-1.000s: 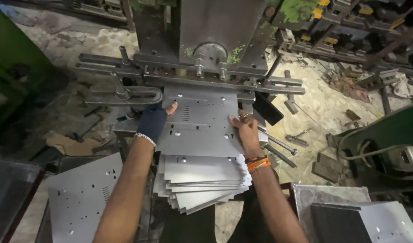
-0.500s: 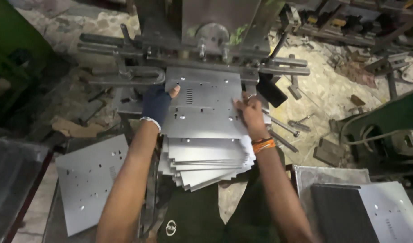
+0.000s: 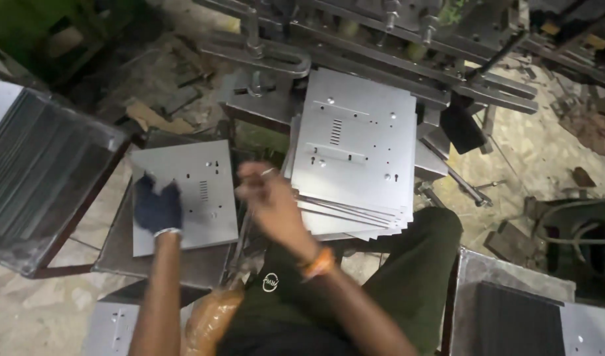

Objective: Feeding metal sheets into an industrial stamping press and stacking the finished parts.

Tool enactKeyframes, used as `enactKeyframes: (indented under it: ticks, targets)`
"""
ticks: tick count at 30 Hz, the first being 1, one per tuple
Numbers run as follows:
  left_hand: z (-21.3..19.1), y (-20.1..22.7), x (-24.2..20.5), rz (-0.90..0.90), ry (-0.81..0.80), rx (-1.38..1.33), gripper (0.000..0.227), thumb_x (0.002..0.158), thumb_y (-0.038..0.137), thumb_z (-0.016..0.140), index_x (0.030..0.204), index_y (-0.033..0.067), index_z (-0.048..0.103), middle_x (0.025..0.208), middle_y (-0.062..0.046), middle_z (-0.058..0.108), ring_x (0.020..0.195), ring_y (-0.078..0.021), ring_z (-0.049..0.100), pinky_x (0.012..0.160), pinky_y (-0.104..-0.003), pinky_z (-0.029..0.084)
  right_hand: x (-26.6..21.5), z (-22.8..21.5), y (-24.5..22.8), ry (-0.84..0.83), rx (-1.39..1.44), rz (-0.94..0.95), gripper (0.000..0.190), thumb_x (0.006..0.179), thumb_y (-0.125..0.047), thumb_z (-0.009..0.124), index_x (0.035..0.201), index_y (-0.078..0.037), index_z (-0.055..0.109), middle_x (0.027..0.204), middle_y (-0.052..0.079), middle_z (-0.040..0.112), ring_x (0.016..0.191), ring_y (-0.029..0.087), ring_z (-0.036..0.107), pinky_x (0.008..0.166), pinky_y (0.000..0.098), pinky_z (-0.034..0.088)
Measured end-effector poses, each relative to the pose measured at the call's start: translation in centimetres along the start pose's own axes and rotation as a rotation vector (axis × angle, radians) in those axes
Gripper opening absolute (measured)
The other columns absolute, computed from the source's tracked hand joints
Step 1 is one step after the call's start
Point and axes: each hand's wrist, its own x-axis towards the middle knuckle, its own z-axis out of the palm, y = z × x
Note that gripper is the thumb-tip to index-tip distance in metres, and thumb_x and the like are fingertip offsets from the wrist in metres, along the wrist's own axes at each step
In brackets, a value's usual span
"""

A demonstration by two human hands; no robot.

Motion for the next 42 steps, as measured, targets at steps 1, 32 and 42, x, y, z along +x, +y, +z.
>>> enactKeyframes:
  ticks: [1,32,42]
  targets:
    - [-1.7,-0.2,0.1,-0.004,0.003,0.005,0.056,0.084,0.029,0.085,0.127,-0.0005,0.065,0.121,-0.022,0.071,0.109,-0.0411,0.068,0.091,-0.047,0.052,0.5,1.8,3.6,-0.007,0.002,0.001,0.04,0.093,-0.013,0.07,0.131,-0.005,0.062,0.115,0.011,0.068,0.098,0.02,0.067,0.083,0.0322,0.057]
    - [-9.2,23.7,6.1,-0.007,-0.899,-0.696,0.06,0.082,0.038,0.078,0.129,0.0019,0.067,0.117,-0.016,0.074,0.106,-0.0296,0.072,0.093,-0.044,0.056,-2.0,-13.8,-3.3,0.192,0.055,0.132,0.049,0.091,-0.015,0.073,0.129,0.007,0.051,0.12,0.021,0.066,0.106,0.023,0.061,0.093,0.0359,0.053]
    - [4.9,37.8,3.8,-0.049,-1.074,-0.976,0.054,0.08,0.033,0.083,0.12,-0.0013,0.071,0.108,-0.012,0.077,0.098,-0.0261,0.068,0.087,-0.038,0.055,0.5,-26.7,1.8,0.607,0.244,0.124,0.034,0.09,-0.018,0.068,0.12,-0.002,0.07,0.1,0.006,0.072,0.085,0.014,0.064,0.077,0.0277,0.051]
